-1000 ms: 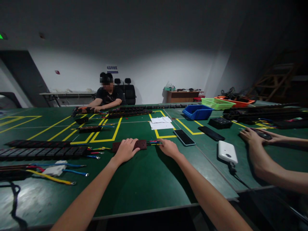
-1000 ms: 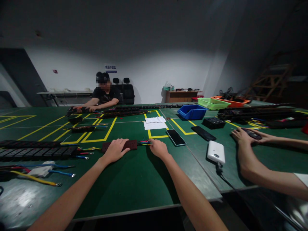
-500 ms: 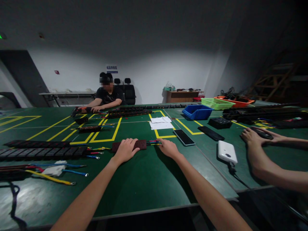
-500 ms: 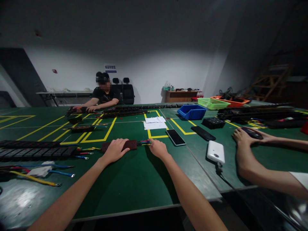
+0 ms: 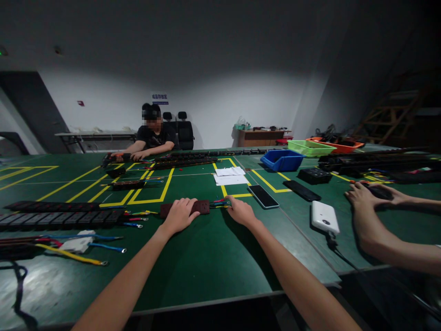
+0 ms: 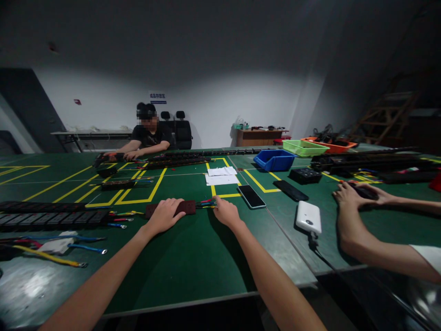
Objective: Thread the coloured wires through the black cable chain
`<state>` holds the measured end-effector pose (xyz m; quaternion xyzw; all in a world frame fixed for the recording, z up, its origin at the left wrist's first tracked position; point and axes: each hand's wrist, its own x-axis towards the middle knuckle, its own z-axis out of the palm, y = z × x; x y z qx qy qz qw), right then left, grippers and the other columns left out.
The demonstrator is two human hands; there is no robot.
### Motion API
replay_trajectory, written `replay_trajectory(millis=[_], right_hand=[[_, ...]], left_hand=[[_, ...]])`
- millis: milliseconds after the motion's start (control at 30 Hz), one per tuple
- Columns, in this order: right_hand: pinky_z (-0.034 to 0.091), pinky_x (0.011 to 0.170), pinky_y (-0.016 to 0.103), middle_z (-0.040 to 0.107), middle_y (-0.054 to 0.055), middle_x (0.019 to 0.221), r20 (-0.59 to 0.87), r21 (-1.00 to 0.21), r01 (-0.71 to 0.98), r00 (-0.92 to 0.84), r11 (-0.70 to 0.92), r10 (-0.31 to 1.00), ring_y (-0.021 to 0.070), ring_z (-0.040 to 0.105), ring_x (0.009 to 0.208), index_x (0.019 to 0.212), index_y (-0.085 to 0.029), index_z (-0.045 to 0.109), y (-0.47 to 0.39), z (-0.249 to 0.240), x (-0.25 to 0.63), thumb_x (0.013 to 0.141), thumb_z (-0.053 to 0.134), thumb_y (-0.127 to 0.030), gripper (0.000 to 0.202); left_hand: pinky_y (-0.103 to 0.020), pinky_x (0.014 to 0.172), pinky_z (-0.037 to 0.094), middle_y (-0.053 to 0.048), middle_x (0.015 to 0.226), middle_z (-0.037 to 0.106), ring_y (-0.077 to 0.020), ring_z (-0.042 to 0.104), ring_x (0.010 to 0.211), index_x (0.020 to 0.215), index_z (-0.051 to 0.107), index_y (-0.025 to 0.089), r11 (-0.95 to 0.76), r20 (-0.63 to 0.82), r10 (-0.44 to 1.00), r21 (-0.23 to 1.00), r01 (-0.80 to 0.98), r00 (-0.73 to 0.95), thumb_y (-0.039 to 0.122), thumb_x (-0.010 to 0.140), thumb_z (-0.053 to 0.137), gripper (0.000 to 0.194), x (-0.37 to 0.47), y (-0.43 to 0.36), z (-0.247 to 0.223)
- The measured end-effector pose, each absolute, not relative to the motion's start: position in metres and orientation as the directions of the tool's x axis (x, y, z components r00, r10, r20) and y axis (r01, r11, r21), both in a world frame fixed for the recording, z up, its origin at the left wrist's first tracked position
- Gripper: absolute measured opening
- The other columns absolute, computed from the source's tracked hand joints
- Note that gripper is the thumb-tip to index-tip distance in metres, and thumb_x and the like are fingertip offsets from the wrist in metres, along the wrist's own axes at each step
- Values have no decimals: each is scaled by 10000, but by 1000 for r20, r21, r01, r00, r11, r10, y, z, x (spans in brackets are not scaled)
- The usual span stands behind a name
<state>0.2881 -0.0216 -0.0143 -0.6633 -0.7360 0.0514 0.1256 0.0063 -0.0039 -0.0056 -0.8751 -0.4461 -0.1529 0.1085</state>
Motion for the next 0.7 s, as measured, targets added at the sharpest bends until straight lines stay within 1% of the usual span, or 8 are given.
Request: replay_trajectory(millis=[67, 133, 233, 300, 367, 433, 600, 700], right_hand=[[460, 808, 326, 690, 77, 1240, 107, -229, 965, -109, 131, 988, 265, 672, 1070, 1396, -300, 506, -22, -14, 288, 949, 439, -226, 459], [459, 815, 330, 695, 79, 1233, 89, -220, 968, -102, 119, 991, 270, 671, 1077, 1367, -302, 540, -22, -14, 288, 948, 434, -225, 439], [458, 781, 326, 713, 105, 1162, 91, -234, 968, -67, 86, 994, 273, 688, 1013, 1364, -251, 517, -22, -14, 287, 950, 442, -232, 421], [454, 755, 315, 720, 121, 1109, 91, -246, 967, -47, 68, 995, 270, 693, 970, 1309, -207, 531, -21, -14, 286, 960, 443, -249, 363], [450, 747, 306, 720, 125, 1087, 84, -249, 967, -41, 61, 996, 266, 692, 962, 1217, -190, 567, -20, -15, 286, 970, 438, -262, 288], [448, 750, 300, 720, 123, 1084, 78, -250, 966, -47, 65, 996, 263, 690, 965, 1185, -193, 579, -20, -15, 287, 977, 436, -271, 264], [457, 784, 328, 716, 107, 1152, 85, -232, 969, -63, 81, 994, 276, 692, 998, 1428, -264, 454, -22, -13, 287, 964, 442, -247, 464], [459, 800, 331, 704, 89, 1212, 72, -220, 969, -98, 112, 993, 279, 681, 1060, 1437, -315, 482, -24, -11, 288, 962, 424, -232, 486]], left_hand=[[-395, 927, 413, -127, 1216, 654, -267, 589, 1078, 1364, 525, 173, -578, 368, 746, -57, 814, 555, 520, 989, 468, 514, 6, -3, -7], [-399, 927, 413, -129, 1210, 656, -272, 588, 1080, 1364, 525, 171, -576, 369, 745, -62, 815, 555, 526, 987, 467, 521, 6, -3, -8], [-401, 925, 413, -131, 1209, 656, -274, 587, 1081, 1367, 523, 180, -579, 373, 742, -62, 813, 557, 529, 987, 462, 520, 5, -1, -9], [-400, 921, 414, -132, 1211, 654, -273, 588, 1075, 1365, 523, 183, -582, 376, 739, -60, 811, 559, 528, 986, 463, 516, 5, -1, -10], [-400, 917, 414, -132, 1208, 654, -274, 588, 1073, 1360, 525, 182, -583, 377, 738, -62, 810, 560, 526, 985, 467, 512, 5, -1, -10], [-399, 915, 415, -131, 1205, 654, -275, 589, 1071, 1356, 527, 184, -580, 376, 740, -64, 812, 559, 526, 983, 473, 509, 5, 0, -10], [-400, 922, 418, -127, 1215, 651, -269, 589, 1070, 1362, 522, 182, -580, 375, 743, -54, 813, 555, 530, 984, 469, 517, 5, -1, -9], [-404, 926, 418, -130, 1216, 652, -268, 587, 1073, 1361, 524, 177, -583, 369, 745, -44, 812, 555, 530, 988, 458, 517, 5, -2, -8]])
